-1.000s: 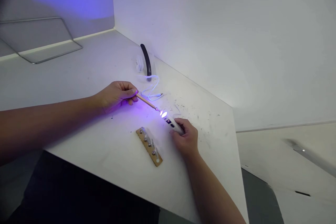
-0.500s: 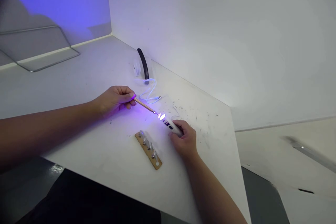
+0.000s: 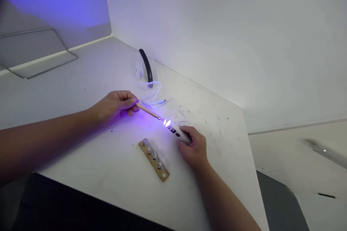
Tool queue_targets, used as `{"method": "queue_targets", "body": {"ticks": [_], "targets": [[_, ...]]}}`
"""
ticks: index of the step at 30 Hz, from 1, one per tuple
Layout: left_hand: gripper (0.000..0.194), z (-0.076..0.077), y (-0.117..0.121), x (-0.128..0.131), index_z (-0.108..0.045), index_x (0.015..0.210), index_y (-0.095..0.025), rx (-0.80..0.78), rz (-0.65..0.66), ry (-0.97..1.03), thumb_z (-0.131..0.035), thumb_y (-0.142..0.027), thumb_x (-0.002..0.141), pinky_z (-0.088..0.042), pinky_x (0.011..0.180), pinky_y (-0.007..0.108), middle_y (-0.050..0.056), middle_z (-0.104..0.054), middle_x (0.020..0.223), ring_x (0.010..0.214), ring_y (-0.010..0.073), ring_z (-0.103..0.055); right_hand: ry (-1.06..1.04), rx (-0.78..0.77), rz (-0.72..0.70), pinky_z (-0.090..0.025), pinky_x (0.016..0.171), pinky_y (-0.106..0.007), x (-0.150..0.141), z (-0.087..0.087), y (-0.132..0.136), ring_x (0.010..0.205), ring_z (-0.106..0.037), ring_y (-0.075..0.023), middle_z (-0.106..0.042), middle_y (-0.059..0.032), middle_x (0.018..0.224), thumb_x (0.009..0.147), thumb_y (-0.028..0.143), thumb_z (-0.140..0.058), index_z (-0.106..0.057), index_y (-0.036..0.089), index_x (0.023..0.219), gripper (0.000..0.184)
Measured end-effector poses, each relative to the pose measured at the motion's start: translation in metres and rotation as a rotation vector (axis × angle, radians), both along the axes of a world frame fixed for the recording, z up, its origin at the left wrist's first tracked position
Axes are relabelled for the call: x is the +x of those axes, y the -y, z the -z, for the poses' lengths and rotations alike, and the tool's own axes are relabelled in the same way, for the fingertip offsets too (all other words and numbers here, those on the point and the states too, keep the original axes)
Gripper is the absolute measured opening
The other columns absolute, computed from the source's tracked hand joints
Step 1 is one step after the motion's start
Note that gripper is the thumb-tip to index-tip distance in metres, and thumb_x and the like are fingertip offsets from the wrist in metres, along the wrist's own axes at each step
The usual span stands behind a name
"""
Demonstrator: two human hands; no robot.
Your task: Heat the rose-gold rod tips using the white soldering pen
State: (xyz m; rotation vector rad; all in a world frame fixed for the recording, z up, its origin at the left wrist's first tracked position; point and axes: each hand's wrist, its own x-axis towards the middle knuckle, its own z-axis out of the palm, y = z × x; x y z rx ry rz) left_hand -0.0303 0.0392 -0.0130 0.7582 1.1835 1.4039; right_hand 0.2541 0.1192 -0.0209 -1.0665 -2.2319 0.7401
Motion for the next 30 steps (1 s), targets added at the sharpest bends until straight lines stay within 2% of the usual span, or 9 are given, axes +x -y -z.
{"method": "queue_targets", "body": {"ticks": [7, 18, 30], "targets": [[0.013, -0.0025, -0.0002, 0.0005, -0.055, 0.070, -0.014, -0.018, 0.001, 0.018, -0.063, -0.023, 0.073, -0.039, 0.052, 0.021, 0.001, -0.060, 0.062, 0.051, 0.0072, -0.052, -0.002, 0.000, -0.013, -0.050, 0.062, -0.030, 0.0002, -0.0007, 0.0003, 0.072, -0.061, -0.0191, -0.065, -0.0012, 0.084, 0.063, 0.015, -0.063, -0.060, 0.023, 0.095, 0.033], [0.012, 0.0023, -0.0013, -0.0008, -0.057, 0.072, -0.013, -0.017, -0.024, 0.038, -0.065, -0.023, 0.071, -0.040, 0.050, 0.020, 0.003, -0.062, 0.062, 0.050, 0.0083, -0.053, -0.002, 0.016, -0.024, -0.050, 0.067, -0.032, -0.0022, -0.0044, 0.0007, 0.077, -0.061, -0.0209, -0.065, -0.0026, 0.088, 0.062, 0.014, -0.062, -0.060, 0.022, 0.095, 0.034], [0.006, 0.0029, -0.0033, 0.0013, -0.059, 0.068, -0.012, 0.023, -0.063, 0.102, -0.065, -0.013, 0.067, -0.043, 0.051, 0.022, 0.004, -0.061, 0.056, 0.053, 0.0114, -0.057, -0.014, 0.019, -0.026, -0.051, 0.071, -0.034, -0.0039, -0.0051, 0.0023, 0.082, -0.062, -0.0224, -0.066, -0.0036, 0.089, 0.062, 0.014, -0.060, -0.060, 0.021, 0.094, 0.033]]}}
